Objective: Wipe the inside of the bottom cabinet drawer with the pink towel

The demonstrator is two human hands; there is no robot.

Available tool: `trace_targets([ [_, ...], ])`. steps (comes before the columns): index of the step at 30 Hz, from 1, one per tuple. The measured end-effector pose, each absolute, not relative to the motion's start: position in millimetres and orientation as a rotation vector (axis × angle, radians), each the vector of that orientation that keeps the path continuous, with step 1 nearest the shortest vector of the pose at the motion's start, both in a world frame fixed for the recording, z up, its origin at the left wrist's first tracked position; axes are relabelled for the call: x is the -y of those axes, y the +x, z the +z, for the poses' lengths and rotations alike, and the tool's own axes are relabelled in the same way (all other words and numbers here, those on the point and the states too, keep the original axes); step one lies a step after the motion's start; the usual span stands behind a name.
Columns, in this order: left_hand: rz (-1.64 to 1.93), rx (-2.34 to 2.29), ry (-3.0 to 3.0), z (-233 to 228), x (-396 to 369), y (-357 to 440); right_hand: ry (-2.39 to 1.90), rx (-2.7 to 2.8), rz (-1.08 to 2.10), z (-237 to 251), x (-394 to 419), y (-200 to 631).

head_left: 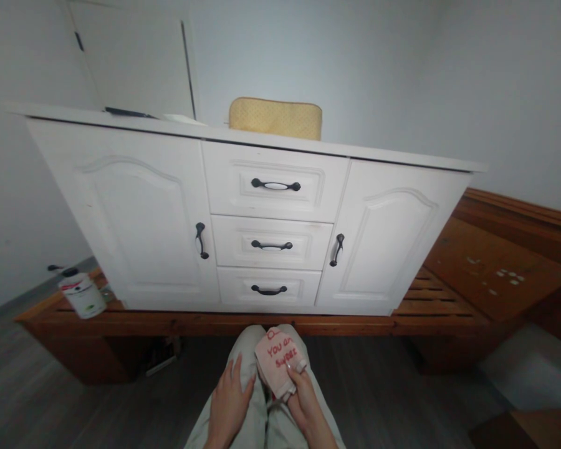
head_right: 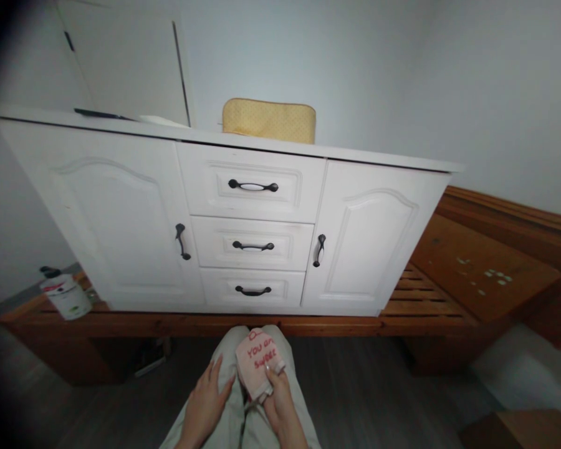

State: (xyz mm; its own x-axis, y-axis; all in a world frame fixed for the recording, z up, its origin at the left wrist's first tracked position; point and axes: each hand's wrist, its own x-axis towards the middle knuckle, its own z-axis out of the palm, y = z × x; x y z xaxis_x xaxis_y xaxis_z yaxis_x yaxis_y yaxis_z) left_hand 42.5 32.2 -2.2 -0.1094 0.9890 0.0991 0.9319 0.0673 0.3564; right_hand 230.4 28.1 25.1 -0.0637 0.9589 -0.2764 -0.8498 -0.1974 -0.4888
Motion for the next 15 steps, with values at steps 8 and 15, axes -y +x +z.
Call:
trace_targets([
  [8,0.451,-2.171,1.996,-3.7,-33.9,42.8,-0.636,0.219,1.658,24.8,-27.8,231.0],
  [15,0.447,-2.177,1.981,-6.9,-35.0,42.1,-0.617,0.224,1.655,30.6,-27.1,230.4],
])
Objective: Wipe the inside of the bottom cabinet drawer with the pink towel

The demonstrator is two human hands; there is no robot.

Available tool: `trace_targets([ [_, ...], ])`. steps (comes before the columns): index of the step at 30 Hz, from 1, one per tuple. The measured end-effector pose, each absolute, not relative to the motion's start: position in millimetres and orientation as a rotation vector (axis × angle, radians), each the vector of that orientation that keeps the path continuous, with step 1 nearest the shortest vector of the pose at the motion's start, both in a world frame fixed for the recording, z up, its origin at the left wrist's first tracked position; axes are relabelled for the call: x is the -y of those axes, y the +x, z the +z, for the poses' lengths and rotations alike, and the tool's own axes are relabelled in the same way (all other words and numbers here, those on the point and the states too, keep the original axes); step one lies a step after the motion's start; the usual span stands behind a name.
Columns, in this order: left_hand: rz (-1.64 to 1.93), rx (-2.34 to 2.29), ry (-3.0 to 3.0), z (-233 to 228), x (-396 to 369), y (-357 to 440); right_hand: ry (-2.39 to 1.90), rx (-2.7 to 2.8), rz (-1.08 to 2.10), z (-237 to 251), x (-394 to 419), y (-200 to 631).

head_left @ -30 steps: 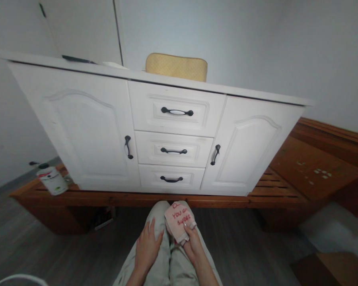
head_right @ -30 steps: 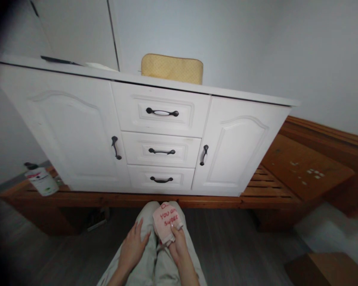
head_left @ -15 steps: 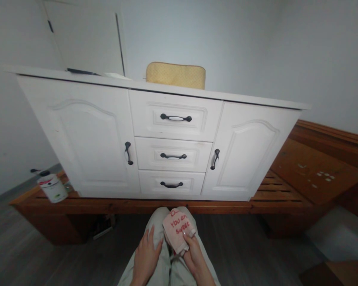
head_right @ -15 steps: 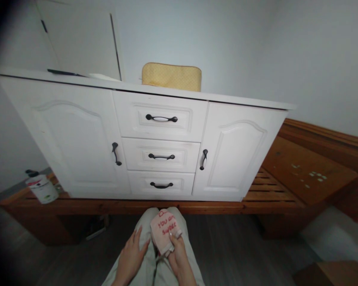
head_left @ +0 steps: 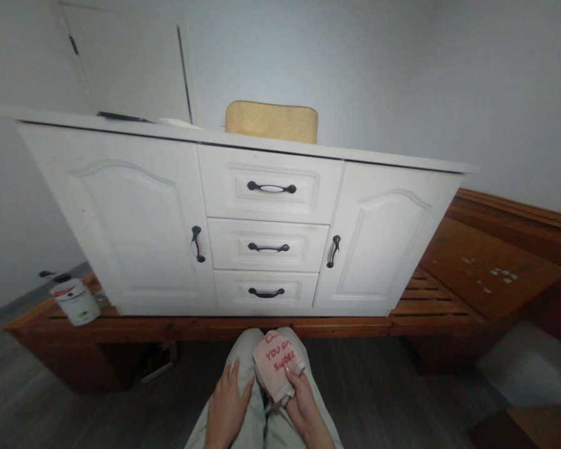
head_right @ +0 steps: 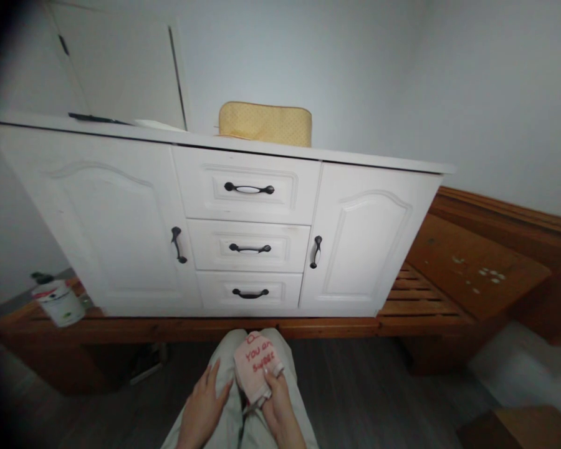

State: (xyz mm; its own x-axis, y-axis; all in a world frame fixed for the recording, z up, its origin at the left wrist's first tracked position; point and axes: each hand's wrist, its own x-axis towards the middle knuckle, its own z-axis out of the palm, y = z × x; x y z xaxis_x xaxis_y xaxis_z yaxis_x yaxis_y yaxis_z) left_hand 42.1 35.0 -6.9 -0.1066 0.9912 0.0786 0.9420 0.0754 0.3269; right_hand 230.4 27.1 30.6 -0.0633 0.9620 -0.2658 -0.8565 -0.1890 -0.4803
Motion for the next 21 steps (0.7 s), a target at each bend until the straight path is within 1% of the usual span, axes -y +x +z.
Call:
trace_targets([
  [11,0.447,-2.160,1.956,-10.4,-36.5,40.9,-0.645,0.214,1.647,28.5,-26.2,229.0],
  [21,0.454,-2.154,1.936,-0.9,-33.1,41.4,-0.669,0.203,1.635,25.5,-29.3,229.0],
])
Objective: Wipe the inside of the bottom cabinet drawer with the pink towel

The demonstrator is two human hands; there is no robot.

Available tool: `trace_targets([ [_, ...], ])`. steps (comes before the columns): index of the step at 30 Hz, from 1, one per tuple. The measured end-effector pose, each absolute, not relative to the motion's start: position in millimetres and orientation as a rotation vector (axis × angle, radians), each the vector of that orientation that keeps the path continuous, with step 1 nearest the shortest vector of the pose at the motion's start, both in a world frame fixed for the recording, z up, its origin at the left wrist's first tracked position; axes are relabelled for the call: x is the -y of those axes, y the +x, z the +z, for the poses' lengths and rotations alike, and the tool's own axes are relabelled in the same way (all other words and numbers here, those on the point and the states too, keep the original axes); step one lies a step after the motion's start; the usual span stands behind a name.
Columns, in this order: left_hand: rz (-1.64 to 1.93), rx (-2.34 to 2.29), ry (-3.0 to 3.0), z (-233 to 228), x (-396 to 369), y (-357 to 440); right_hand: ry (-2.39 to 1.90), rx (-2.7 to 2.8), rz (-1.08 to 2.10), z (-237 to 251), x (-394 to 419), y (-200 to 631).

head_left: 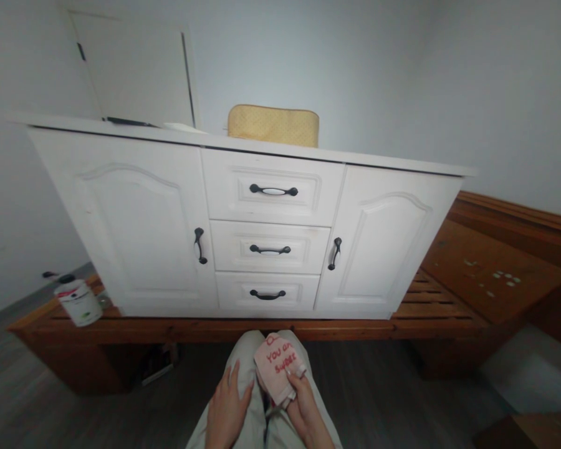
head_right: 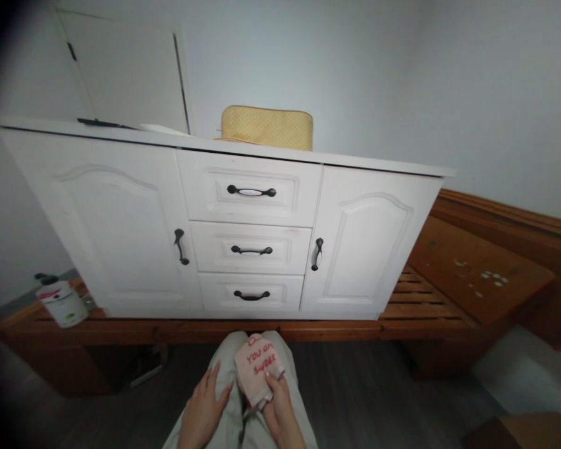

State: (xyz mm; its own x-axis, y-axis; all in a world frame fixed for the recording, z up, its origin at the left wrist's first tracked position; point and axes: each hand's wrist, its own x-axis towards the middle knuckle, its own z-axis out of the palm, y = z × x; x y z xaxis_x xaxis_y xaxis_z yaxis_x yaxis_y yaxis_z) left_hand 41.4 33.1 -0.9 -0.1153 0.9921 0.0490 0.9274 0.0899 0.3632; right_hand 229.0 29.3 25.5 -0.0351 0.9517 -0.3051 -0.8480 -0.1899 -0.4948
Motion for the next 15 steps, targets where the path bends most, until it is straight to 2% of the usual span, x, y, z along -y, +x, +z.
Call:
trace_targets([
  [15,0.430,-2.159,1.938,0.8,-32.6,41.4,-0.642,0.211,1.653,22.1,-30.1,230.6],
])
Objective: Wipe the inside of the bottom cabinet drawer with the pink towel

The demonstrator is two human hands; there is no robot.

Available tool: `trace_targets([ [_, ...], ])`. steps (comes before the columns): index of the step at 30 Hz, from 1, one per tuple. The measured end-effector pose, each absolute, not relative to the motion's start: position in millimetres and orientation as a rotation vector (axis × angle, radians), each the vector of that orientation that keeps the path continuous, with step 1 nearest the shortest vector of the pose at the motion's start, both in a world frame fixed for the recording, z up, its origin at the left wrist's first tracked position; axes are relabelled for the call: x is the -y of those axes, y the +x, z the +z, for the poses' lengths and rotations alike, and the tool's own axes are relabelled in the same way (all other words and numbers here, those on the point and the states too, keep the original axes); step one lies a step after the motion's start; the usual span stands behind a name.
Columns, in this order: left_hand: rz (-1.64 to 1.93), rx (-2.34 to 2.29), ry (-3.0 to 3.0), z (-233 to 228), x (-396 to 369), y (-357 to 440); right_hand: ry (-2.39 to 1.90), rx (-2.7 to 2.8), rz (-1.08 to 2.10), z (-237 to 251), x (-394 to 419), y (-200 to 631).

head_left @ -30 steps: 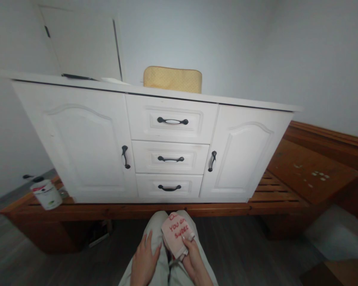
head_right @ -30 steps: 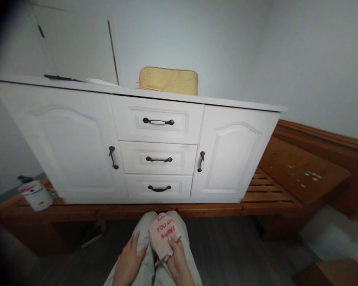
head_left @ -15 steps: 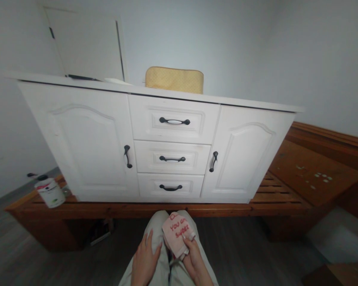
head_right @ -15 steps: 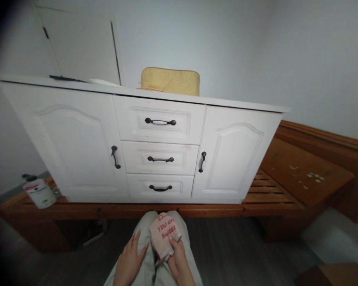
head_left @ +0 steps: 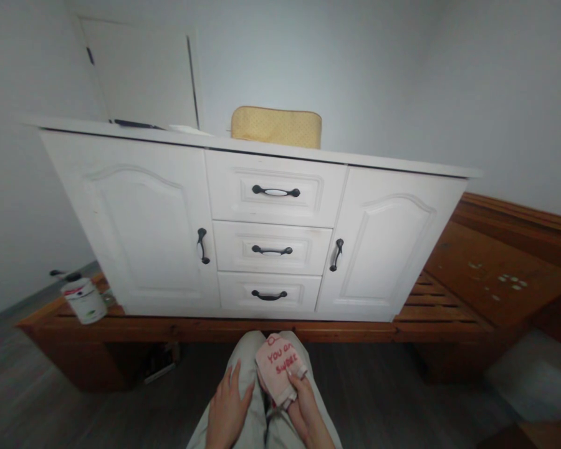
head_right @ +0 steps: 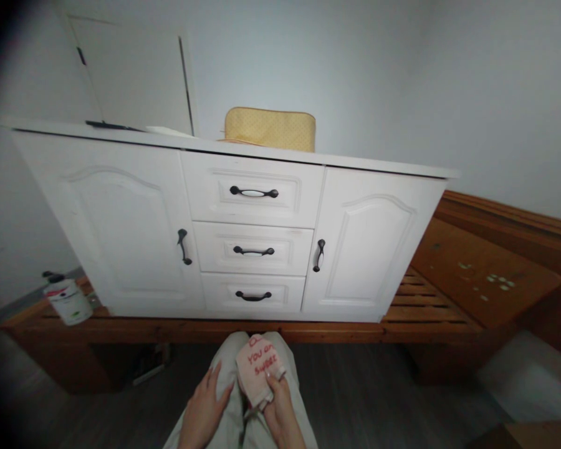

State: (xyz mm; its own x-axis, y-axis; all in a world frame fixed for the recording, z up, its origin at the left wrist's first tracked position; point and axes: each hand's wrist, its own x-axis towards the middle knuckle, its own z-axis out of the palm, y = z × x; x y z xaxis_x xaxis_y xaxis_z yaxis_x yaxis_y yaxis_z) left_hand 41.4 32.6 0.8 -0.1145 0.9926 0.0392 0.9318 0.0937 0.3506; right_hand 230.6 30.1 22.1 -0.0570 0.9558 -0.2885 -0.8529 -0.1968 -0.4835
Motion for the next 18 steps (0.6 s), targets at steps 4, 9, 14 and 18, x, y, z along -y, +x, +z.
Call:
trace_targets([
  [4,0.448,-2.164,1.956,-0.4,-33.4,41.2,-0.671,0.191,1.640,23.3,-29.0,230.5],
  [9,0.447,-2.163,1.942,-1.2,-34.4,41.1,-0.656,0.204,1.646,21.8,-29.8,230.9],
  [14,0.435,-2.161,1.942,0.2,-33.3,41.3,-0.655,0.198,1.641,18.0,-31.5,230.7],
  [18,0.408,-2.157,1.916,-0.2,-32.8,40.7,-0.650,0.199,1.650,19.0,-29.6,230.5],
])
